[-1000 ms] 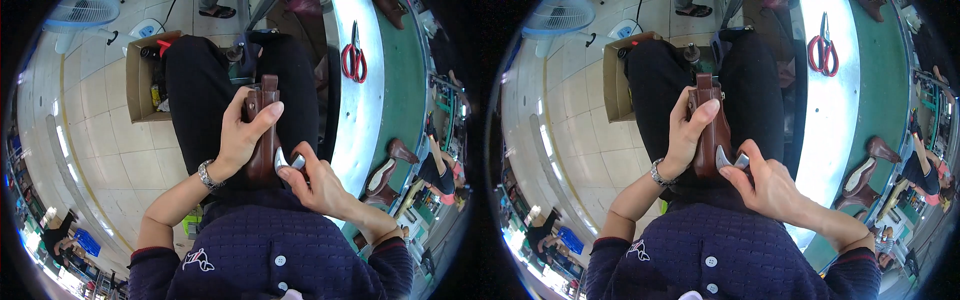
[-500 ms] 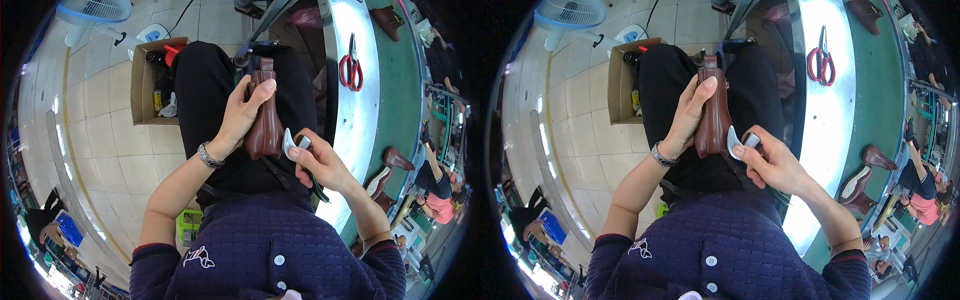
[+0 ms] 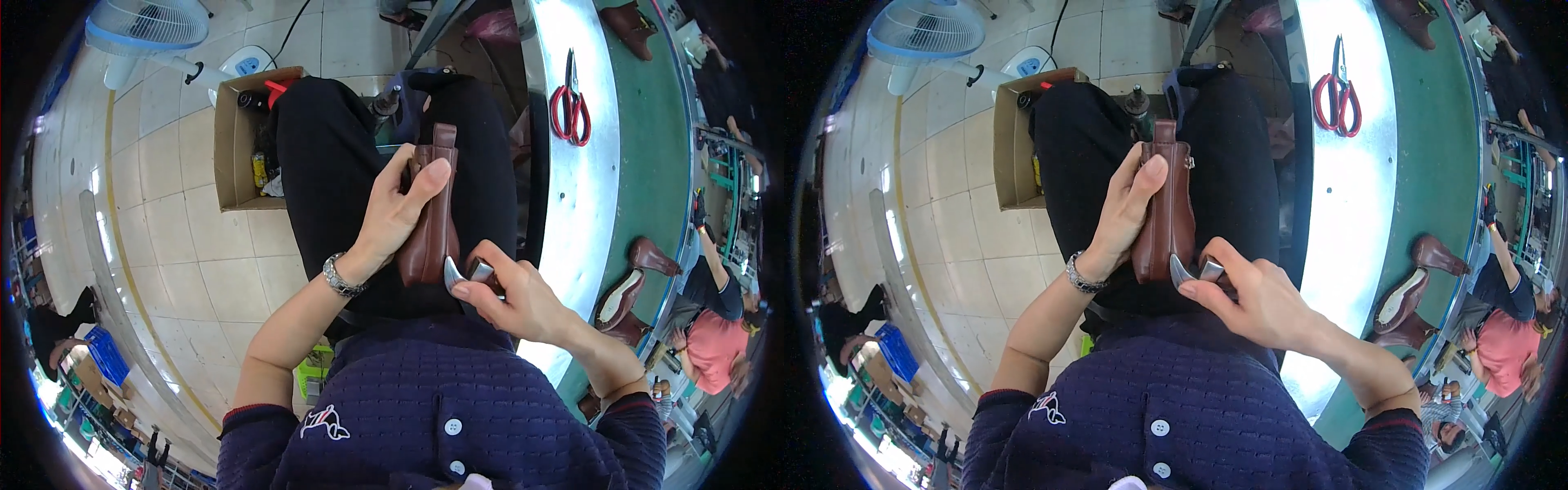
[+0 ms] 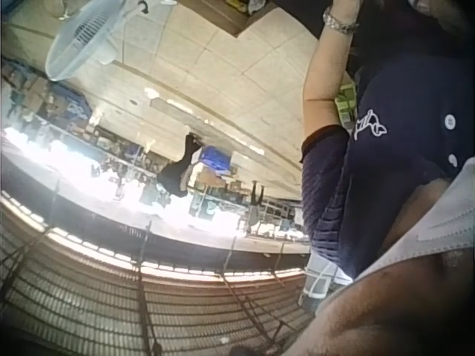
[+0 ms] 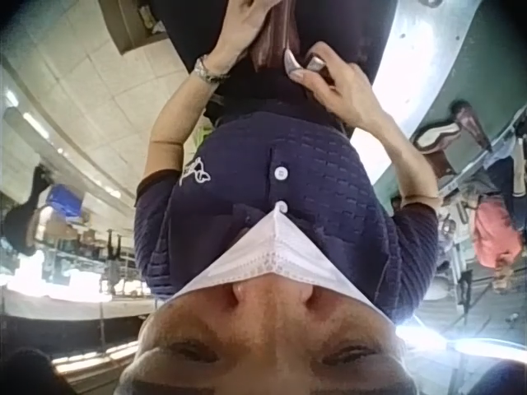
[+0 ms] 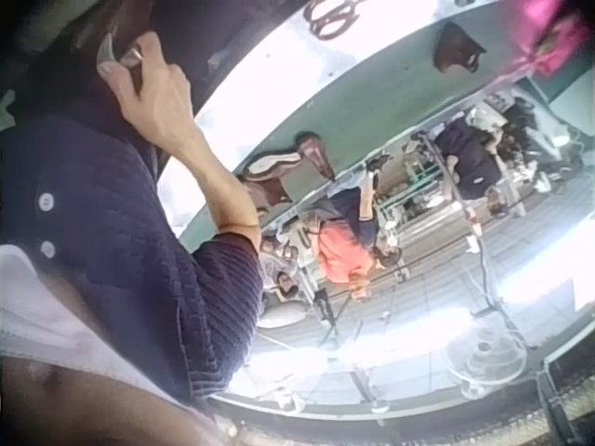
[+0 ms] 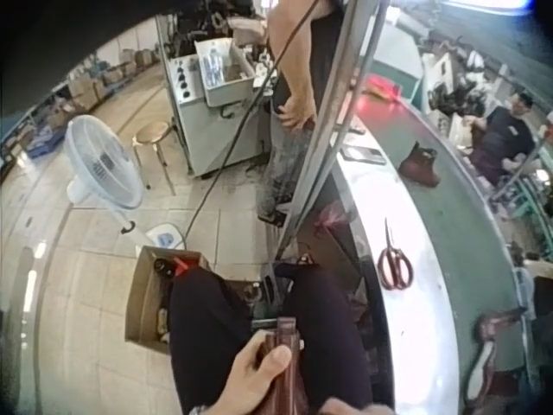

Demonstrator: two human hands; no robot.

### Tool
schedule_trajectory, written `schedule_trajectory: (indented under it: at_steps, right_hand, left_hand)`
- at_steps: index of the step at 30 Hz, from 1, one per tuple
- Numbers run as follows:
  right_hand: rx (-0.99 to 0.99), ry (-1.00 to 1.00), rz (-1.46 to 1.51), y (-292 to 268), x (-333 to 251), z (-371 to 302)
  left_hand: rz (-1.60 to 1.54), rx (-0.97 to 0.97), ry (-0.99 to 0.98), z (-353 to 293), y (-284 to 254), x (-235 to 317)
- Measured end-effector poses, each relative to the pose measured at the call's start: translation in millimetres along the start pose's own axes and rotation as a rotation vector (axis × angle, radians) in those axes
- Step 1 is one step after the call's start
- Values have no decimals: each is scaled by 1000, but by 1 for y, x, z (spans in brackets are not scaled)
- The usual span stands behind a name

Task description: Pulling and securing the shoe upper onto the last using pliers and a hammer.

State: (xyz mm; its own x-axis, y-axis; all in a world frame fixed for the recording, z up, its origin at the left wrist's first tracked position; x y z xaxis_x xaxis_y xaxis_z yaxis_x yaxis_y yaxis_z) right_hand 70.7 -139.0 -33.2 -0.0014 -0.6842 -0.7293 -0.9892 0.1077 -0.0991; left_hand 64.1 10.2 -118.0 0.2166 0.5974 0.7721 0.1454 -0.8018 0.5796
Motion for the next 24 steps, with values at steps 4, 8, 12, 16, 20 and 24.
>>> schedule_trajectory:
  at_steps: [4, 8, 12, 16, 20, 24]
  right_hand:
    - [-121, 23, 468, -1, 20, 7]
    - [-243, 15, 604, 2, 21, 10]
    - [-200, 125, 287, -14, 3, 2]
    - [-24, 78, -280, -25, -16, -2]
    - [4, 102, -194, -29, -17, 2]
    - [-29, 195, 106, -15, -4, 5]
  left_hand:
    - [10, -22, 5, -2, 2, 1]
    - [57, 4, -3, -6, 9, 2]
    - [163, 38, 53, -9, 11, -1]
    - [156, 50, 42, -6, 12, 2]
    - [144, 68, 36, -2, 10, 3]
    - [143, 117, 61, 5, 3, 2]
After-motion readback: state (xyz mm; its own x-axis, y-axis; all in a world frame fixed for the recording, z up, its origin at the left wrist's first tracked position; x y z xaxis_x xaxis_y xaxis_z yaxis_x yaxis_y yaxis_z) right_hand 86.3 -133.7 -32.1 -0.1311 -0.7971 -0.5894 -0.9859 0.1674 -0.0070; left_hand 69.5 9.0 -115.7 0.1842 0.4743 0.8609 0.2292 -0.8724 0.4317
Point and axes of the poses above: each hand's wrist, its own z-axis towards the middle knuckle, its own y-axis out of the palm, x = y × z, the point moved 6 cm from there along z, towards the middle knuckle, and after that the axes turned 13 degrees about -x, right-handed, at the moved point
